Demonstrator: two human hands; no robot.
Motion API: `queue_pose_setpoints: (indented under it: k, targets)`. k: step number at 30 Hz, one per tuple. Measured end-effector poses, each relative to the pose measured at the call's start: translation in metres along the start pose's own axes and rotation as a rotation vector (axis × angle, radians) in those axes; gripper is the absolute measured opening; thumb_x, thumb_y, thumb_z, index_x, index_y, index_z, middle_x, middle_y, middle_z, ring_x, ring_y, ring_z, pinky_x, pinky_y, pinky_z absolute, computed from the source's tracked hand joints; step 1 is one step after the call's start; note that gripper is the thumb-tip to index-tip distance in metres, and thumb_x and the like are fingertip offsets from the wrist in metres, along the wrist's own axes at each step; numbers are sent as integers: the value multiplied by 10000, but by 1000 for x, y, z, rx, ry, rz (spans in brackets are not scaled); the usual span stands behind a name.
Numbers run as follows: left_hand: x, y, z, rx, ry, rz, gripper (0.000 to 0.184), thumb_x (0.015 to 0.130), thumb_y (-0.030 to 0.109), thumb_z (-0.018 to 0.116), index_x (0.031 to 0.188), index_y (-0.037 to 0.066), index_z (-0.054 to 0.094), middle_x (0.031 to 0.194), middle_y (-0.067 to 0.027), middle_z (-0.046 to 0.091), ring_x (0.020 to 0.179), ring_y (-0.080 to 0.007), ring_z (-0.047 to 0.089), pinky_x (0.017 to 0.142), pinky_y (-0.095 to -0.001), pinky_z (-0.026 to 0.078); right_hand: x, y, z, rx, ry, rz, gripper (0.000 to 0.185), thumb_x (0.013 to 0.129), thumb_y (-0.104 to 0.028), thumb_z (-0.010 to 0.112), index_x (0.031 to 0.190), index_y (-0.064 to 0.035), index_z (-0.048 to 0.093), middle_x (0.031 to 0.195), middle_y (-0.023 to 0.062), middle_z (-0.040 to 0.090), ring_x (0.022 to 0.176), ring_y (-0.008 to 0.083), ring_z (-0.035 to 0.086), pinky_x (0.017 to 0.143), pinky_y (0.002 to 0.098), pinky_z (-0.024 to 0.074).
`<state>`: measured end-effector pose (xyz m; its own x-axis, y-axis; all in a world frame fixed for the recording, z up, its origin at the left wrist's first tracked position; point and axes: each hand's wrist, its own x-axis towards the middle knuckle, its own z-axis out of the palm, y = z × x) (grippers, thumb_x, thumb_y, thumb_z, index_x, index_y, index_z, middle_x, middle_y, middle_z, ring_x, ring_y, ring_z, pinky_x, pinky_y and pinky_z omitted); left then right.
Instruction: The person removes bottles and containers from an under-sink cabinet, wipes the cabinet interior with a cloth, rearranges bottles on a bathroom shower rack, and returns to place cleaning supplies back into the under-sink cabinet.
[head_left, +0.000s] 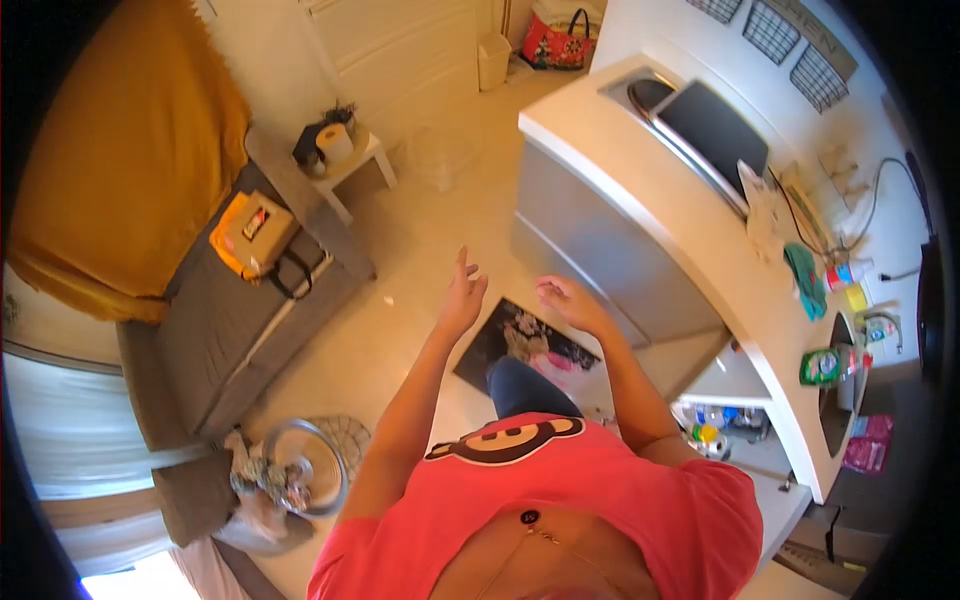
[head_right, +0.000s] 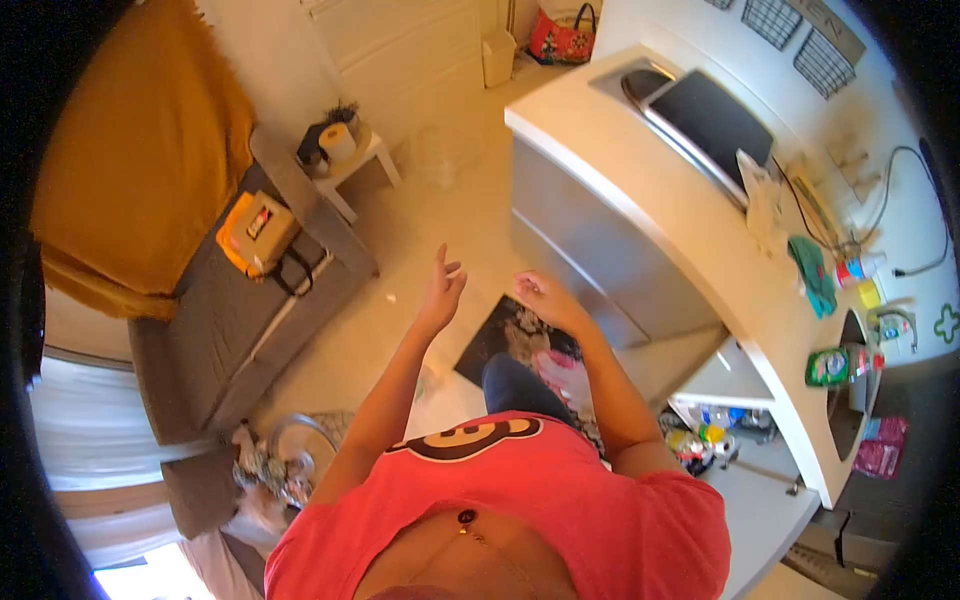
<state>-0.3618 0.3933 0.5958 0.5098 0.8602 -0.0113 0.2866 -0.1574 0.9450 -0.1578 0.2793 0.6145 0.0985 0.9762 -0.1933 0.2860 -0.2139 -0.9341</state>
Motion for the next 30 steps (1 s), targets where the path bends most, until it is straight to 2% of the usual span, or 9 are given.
queue_pose_setpoints:
  k: [1, 4, 10, 13, 18, 22, 25, 28, 30]
  targets:
    - [20, -3, -11, -7, -4, 18, 650, 916, 227, 480, 1420, 86, 95, 1186, -259, 510, 960, -303, 590, 831, -379, 453, 26, -3, -7, 38, 7, 9, 371, 918, -254, 506, 1158, 29, 495, 1037, 101, 589, 922, 161, 580, 824, 288, 446]
    - [70, -11, -57, 96, 18, -13, 648, 914, 201, 489, 1421, 85, 104, 1185, -232, 514, 915, -250, 580, 818, -343, 452, 114, -25, -26, -21, 15, -47, 333, 901, -231, 515, 1131, 10, 516, 1015, 112, 612, 960, 188, 573, 836, 308, 440]
    - [174, 1, -119, 60, 41, -136, 563, 924, 201, 474, 1403, 88, 200, 1152, -200, 538, 913, -226, 578, 819, -324, 445, 284, -106, -34, 36, -148, -166, 364, 899, -252, 522, 1151, 11, 512, 1052, 154, 615, 978, 220, 590, 844, 325, 453]
    - [246, -7, -133, -66, 60, -79, 529, 928, 200, 466, 1389, 75, 238, 1128, -183, 551, 920, -209, 568, 812, -308, 440, 365, -127, -31, 32, -189, -216, 377, 902, -261, 523, 1163, 9, 506, 1082, 164, 606, 991, 236, 589, 848, 332, 453]
    - [391, -54, -160, -91, -85, -50, 484, 926, 202, 470, 1359, 61, 305, 1102, -169, 567, 936, -196, 557, 817, -299, 435, 474, -149, -66, -124, -166, -216, 385, 898, -261, 525, 1176, 4, 503, 1093, 167, 599, 1020, 235, 579, 855, 326, 448]
    - [545, -41, -174, -31, -207, 10, 426, 917, 179, 484, 1311, 60, 375, 1093, -188, 576, 888, -213, 575, 822, -324, 453, 533, -139, -125, -217, 69, -33, 385, 888, -263, 522, 1172, -3, 510, 1079, 174, 604, 1004, 258, 588, 846, 339, 453]
    - [657, -21, -154, 64, -368, 166, 376, 916, 176, 484, 1271, 63, 432, 1076, -189, 588, 897, -224, 594, 816, -329, 462, 556, -139, -175, -188, 307, 62, 381, 881, -271, 521, 1162, -14, 524, 1069, 185, 606, 990, 297, 593, 841, 355, 456]
    - [749, 10, -107, 73, -579, 274, 348, 912, 172, 487, 1231, 34, 467, 1078, -203, 587, 971, -249, 592, 828, -327, 463, 574, -138, -218, -123, 507, 249, 395, 882, -272, 517, 1183, -16, 518, 1073, 193, 604, 1000, 304, 587, 860, 366, 446]
    - [800, 40, -71, 11, -727, 241, 349, 913, 181, 485, 1221, 18, 472, 1080, -204, 587, 1002, -264, 581, 841, -329, 457, 594, -109, -244, -118, 588, 323, 400, 883, -281, 515, 1182, -16, 518, 1069, 195, 605, 993, 309, 589, 859, 368, 446]
